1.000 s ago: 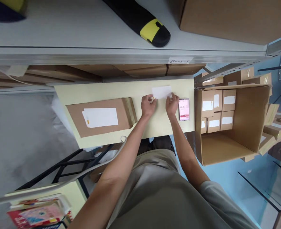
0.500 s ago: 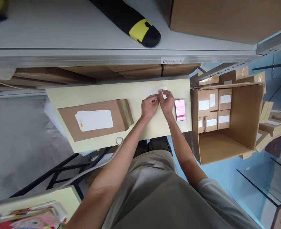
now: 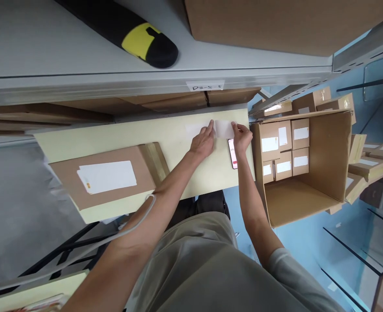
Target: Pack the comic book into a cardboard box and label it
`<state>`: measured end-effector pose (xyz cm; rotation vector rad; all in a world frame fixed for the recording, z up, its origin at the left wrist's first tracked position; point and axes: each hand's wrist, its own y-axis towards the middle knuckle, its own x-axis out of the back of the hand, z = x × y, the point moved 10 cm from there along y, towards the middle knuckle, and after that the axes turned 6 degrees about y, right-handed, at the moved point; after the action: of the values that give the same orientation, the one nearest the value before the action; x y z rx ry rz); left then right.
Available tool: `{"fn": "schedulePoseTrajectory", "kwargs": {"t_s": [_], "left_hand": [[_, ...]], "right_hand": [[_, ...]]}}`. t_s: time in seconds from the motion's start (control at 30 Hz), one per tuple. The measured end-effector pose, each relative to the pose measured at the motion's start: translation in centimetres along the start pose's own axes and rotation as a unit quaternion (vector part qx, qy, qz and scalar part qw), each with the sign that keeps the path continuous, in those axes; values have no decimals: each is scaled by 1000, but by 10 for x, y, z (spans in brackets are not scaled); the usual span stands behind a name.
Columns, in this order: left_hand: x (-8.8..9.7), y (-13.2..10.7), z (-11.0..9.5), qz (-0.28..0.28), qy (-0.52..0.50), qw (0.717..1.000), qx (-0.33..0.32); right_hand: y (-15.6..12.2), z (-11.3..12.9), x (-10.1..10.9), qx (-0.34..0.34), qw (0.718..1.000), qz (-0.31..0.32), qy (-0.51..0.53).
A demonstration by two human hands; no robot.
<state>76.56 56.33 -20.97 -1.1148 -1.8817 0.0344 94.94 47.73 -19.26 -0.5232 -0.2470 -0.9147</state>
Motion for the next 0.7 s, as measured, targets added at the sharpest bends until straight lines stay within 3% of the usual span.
{"fn": "schedulePoseTrajectory", "kwargs": {"t_s": [0.13, 0.23, 0.53, 0.7], "left_hand": [[-2, -3, -15, 81, 161, 983, 15], [3, -5, -24, 109, 221, 969, 26], [0, 1, -29, 146, 263, 953, 31], [-9, 7, -23, 158, 248, 955, 42]], "right_hand": [[9, 0, 15, 2, 999, -13, -40], [15, -3, 16, -8, 998, -9, -59], [26, -8, 7, -25, 993, 1, -113], [25, -15, 13, -27, 992, -1, -120]]}}
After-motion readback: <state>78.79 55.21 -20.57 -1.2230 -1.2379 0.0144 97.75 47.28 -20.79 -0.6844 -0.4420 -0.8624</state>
